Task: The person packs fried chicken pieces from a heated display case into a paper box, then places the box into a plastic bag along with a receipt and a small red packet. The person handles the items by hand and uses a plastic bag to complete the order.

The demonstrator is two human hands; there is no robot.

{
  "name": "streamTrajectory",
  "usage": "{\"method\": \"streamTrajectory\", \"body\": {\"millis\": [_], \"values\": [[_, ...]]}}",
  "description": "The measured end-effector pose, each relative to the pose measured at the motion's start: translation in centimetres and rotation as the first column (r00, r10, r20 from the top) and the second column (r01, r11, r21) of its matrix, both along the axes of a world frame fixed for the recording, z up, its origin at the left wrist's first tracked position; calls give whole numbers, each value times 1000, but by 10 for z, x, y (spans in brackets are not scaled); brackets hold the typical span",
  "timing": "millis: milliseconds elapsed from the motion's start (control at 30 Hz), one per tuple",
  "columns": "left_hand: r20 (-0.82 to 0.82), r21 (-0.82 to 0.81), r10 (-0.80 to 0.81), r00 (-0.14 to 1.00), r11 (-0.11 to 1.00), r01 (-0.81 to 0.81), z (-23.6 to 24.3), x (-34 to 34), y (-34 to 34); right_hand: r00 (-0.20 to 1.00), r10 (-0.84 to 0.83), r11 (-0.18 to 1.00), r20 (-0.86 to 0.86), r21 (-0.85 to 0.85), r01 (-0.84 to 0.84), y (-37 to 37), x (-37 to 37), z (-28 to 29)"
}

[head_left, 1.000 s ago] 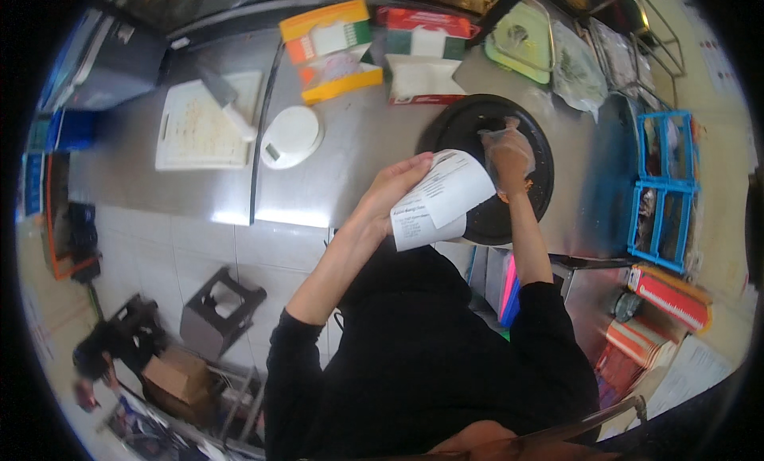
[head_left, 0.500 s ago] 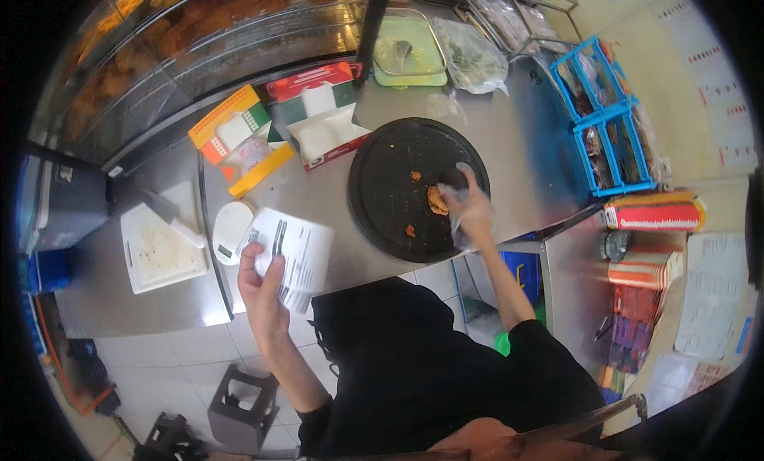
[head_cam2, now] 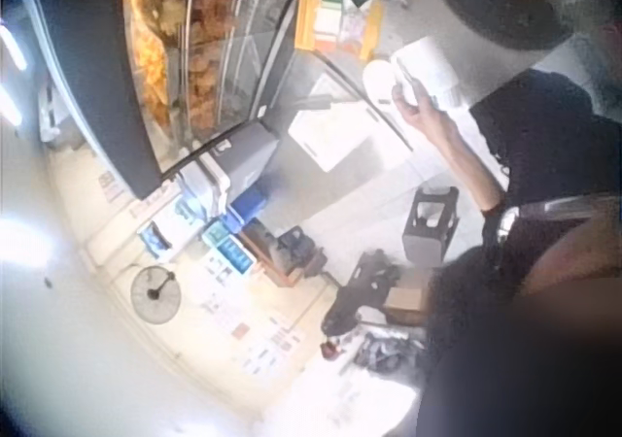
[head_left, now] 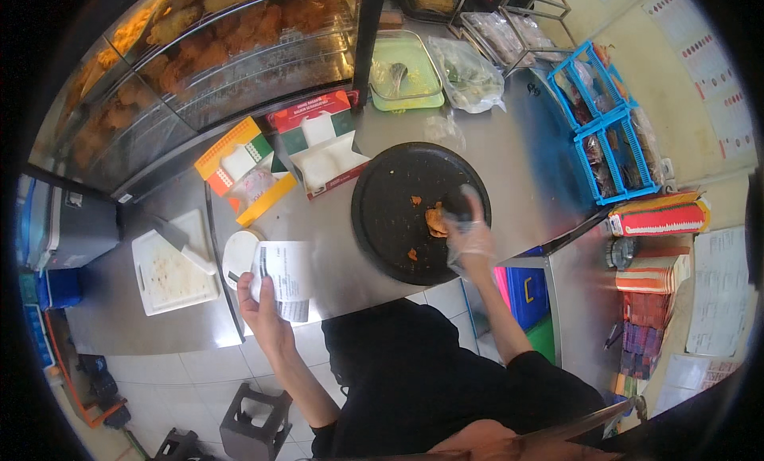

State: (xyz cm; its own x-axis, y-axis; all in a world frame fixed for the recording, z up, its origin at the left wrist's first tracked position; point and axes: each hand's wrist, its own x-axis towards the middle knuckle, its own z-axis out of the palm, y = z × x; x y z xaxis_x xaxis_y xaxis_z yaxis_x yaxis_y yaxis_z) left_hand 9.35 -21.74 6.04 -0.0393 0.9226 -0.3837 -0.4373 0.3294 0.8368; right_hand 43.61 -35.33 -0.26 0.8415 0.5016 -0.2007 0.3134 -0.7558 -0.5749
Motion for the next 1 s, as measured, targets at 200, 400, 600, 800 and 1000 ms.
{"method": "streamTrajectory", "body": {"millis": [200, 400, 600, 800, 1000], "values": [[70, 135, -4, 998, 991, -6, -7, -9, 13, 999, 39, 991, 33, 125, -42, 5, -6, 12], [94, 129, 72, 993, 988, -84, -10, -7, 22, 998, 68, 985, -9, -160, -68, 15, -16, 23], [62, 72, 175, 983, 981, -179, -4, -13, 24, 979, 179, 966, 101, -207, -155, 20, -20, 25], [92, 126, 247, 965, 958, -257, -3, -30, 26, 981, 190, 981, 34, -37, -189, 24, 0, 6], [97, 93, 257, 962, 960, -266, -11, -37, 23, 967, 250, 966, 53, -73, -246, 18, 23, -23]]}}
